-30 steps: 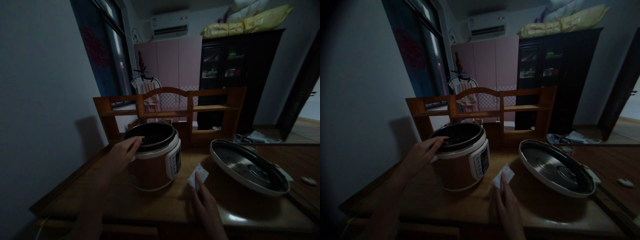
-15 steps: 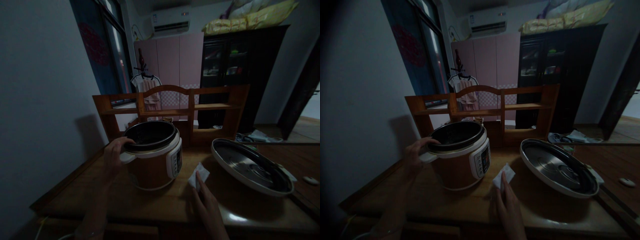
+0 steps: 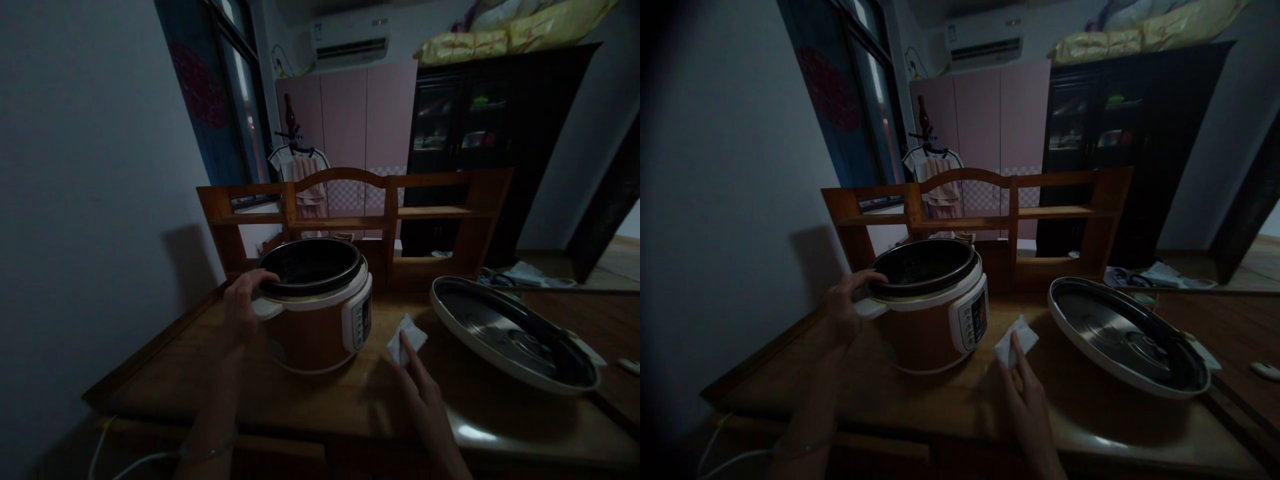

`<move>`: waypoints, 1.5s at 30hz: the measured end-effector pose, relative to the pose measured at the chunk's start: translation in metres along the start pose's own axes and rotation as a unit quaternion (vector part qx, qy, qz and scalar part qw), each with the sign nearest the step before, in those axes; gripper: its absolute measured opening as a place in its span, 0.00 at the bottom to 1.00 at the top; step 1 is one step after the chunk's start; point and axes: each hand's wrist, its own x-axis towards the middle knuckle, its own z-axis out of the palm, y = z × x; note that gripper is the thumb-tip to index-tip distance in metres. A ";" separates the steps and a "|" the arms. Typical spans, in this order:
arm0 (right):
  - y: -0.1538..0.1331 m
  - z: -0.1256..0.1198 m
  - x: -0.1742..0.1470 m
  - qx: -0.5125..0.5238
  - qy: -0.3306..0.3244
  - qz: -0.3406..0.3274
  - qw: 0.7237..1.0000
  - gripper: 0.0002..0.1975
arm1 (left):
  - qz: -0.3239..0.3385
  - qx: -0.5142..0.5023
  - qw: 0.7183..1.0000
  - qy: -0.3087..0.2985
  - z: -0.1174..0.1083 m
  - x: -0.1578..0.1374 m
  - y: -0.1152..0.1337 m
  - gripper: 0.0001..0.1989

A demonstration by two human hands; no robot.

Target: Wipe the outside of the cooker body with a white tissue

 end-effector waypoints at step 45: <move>-0.090 0.042 0.055 -0.155 0.034 -0.252 0.954 0.31 | 0.000 -0.025 1.000 -0.003 0.001 0.001 -0.001 0.28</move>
